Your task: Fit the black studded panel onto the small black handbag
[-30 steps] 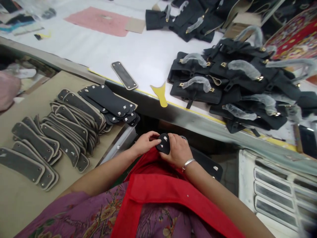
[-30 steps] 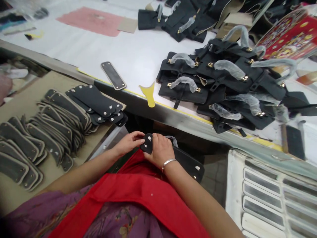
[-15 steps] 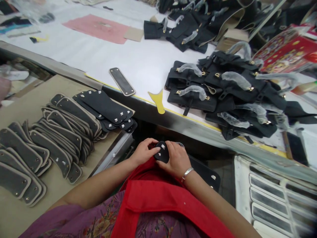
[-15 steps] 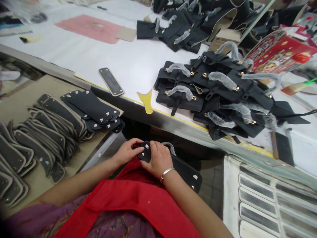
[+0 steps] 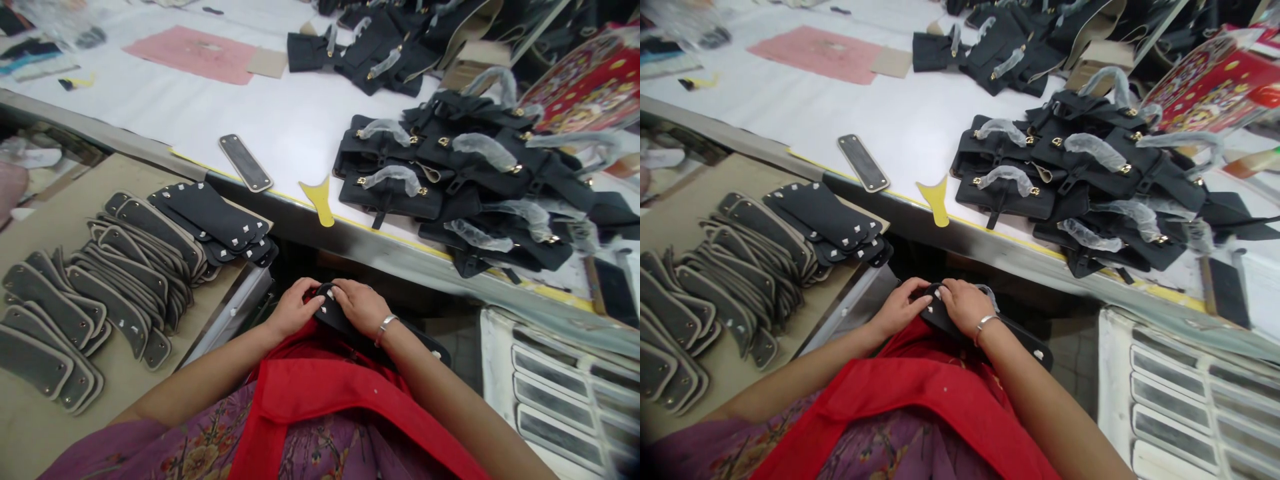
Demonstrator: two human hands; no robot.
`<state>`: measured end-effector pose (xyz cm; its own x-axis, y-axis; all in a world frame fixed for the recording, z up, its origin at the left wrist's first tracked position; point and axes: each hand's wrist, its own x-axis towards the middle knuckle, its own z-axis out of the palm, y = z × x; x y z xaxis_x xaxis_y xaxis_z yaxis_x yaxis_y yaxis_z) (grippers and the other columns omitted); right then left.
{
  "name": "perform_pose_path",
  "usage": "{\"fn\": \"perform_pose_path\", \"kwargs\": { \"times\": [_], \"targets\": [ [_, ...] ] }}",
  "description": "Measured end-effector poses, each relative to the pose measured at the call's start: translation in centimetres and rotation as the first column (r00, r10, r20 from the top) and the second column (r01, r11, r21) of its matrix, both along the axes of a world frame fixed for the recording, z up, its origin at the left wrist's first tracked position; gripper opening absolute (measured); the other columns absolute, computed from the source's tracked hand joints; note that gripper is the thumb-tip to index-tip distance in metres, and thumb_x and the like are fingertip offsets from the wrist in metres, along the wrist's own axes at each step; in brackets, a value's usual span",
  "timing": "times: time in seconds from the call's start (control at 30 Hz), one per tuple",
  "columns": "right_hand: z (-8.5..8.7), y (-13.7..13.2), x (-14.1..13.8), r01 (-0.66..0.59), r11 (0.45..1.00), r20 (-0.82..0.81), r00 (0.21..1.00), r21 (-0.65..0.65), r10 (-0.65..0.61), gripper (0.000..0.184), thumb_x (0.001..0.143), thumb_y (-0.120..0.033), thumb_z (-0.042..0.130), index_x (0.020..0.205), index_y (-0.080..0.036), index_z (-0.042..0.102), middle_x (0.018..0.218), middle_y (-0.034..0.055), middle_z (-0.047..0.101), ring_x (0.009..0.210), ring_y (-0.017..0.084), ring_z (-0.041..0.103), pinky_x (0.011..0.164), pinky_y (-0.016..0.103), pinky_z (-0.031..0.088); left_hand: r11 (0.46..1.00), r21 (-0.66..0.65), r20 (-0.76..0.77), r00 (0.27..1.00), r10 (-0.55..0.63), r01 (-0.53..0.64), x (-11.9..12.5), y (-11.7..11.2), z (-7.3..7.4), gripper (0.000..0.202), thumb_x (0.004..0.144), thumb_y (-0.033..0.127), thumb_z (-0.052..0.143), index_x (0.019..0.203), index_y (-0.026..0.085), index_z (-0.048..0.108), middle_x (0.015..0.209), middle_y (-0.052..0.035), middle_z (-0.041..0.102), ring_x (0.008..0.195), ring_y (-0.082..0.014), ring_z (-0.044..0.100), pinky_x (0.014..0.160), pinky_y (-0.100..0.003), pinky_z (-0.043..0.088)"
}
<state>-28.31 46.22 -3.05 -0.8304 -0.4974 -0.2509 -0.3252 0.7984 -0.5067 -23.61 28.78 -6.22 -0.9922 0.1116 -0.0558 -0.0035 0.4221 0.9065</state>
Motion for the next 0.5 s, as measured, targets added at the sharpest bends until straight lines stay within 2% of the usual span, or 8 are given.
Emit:
{"fn": "perform_pose_path", "kwargs": {
  "times": [0.13, 0.2, 0.3, 0.5],
  "targets": [
    [-0.7, 0.3, -2.2, -0.073, 0.993, 0.204, 0.975, -0.097, 0.091, 0.034, 0.091, -0.040, 0.036, 0.104, -0.024, 0.063, 0.103, 0.0028, 0.065, 0.092, 0.020, 0.060, 0.080, 0.031, 0.045, 0.999, 0.013, 0.020, 0.999, 0.039, -0.039, 0.0, 0.5, -0.3, 0.017, 0.081, 0.028, 0.051, 0.095, 0.019, 0.056, 0.091, -0.0025, 0.057, 0.085, -0.0161, 0.054, 0.078, -0.030, 0.044],
    [-0.8, 0.6, -2.6, -0.100, 0.986, 0.256, 0.958, -0.137, 0.132, 0.034, 0.090, -0.040, 0.038, 0.104, -0.024, 0.064, 0.103, 0.0023, 0.065, 0.092, 0.020, 0.060, 0.082, 0.031, 0.045, 0.999, -0.004, 0.007, 0.999, 0.039, -0.039, 0.1, 0.8, -0.2, 0.016, 0.082, 0.027, 0.050, 0.095, 0.018, 0.055, 0.092, -0.0025, 0.057, 0.086, -0.0157, 0.054, 0.079, -0.030, 0.043],
    [-0.5, 1.6, -2.1, -0.120, 0.983, 0.257, 0.954, -0.142, 0.154, 0.035, 0.089, -0.038, 0.040, 0.114, -0.024, 0.061, 0.111, 0.0028, 0.063, 0.101, 0.021, 0.058, 0.087, 0.032, 0.044, 0.999, -0.043, -0.010, 1.000, -0.003, 0.002, 0.3, 0.9, 0.1, 0.016, 0.081, 0.025, 0.050, 0.096, 0.018, 0.054, 0.094, -0.0025, 0.056, 0.088, -0.0154, 0.053, 0.080, -0.029, 0.042],
    [0.7, 4.9, 0.6, -0.076, 0.996, 0.200, 0.976, -0.052, 0.084, 0.041, 0.087, -0.036, 0.045, 0.127, -0.028, 0.050, 0.120, 0.0016, 0.058, 0.106, 0.022, 0.056, 0.089, 0.034, 0.044, 0.995, -0.060, 0.009, 0.997, -0.081, 0.081, -0.1, 0.7, 0.0, 0.024, 0.079, 0.023, 0.051, 0.102, 0.019, 0.054, 0.099, -0.0025, 0.056, 0.088, -0.0152, 0.053, 0.081, -0.029, 0.043]
  ]
}}
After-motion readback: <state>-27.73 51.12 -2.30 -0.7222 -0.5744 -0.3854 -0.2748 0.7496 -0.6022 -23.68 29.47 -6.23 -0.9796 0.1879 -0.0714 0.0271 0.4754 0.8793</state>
